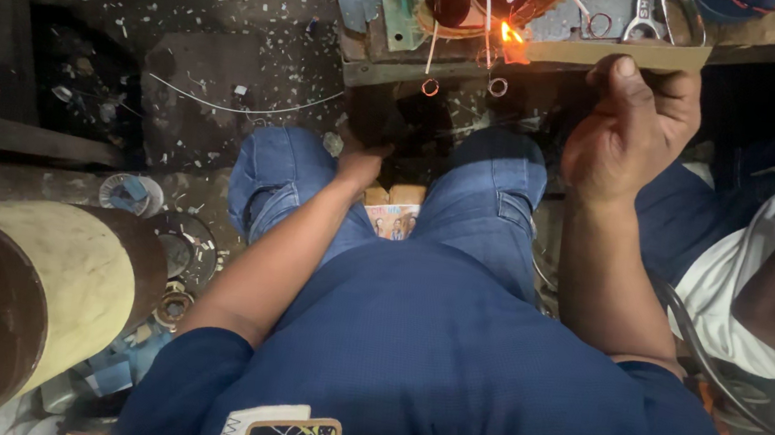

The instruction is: The person lights a match and uses the flame to heat the copper windings of a motor stator, likely to melt varnish or insulation. They hold the matchstick against the windings for an extended period, then briefly handle the stator with their hands.

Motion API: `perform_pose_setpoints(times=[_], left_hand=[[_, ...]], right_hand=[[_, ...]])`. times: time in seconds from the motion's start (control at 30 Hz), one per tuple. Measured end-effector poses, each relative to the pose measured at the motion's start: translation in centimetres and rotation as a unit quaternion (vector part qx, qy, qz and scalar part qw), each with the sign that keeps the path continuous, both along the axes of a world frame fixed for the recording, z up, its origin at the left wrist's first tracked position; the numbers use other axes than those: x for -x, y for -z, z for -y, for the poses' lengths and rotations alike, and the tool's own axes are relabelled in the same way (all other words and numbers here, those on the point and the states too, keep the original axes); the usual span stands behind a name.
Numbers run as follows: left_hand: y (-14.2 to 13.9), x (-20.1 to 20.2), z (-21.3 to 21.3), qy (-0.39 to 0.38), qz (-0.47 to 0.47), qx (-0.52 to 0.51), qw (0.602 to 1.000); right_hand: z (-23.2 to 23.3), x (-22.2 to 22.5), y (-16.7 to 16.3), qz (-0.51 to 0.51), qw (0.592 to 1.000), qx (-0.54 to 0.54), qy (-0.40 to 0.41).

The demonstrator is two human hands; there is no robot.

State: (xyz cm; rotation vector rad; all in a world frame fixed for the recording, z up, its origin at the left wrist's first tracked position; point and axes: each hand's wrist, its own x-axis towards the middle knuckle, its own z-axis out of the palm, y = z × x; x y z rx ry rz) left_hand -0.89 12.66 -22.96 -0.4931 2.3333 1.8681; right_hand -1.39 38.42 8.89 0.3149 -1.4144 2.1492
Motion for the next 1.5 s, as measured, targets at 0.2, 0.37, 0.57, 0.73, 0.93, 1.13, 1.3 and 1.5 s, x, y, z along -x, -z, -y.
perform_pose_setpoints(times=[0.2,0.37,0.57,0.73,0.93,1.13,1.3,1.5], left_hand=[[-0.3,0.0,-0.1,0.016,-0.001,0.027,1.0],[-0.6,0.0,0.0,0.004,0.002,0.005,1.0],[-0.3,0.1,0.1,0.022,0.008,0.03,0.999],[-0.6,0.1,-0.1,-0.004,0.006,-0.003,1.0],[-1.2,0.0,-0.2,-0.012,-0.007,0.004,1.0],[-1.5,-0.2,-0.3,-0.019,0.007,-0.037,0.999],[-1.0,-0.2,-0.4,-0.022,0.006,-0.032,0.999],[-0.2,0.3,-0.1,0.016,-0.026,0.05,0.998]], right_hand=[[0.0,-0.2,-0.4,0.001,1.0,0.008,0.0],[0.0,-0.2,-0.2,0.008,1.0,0.005,-0.003],[-0.1,-0.2,-0.3,0.005,1.0,0.012,-0.007],[0.0,-0.2,-0.3,0.002,1.0,0.006,-0.002],[-0.1,-0.1,-0.2,0.004,1.0,0.011,0.004],[-0.3,-0.2,-0.2,0.005,1.0,0.012,0.001],[-0.4,-0.1,-0.2,0.007,1.0,0.016,0.0],[-0.2,0.0,-0.2,0.006,1.0,0.013,0.019]])
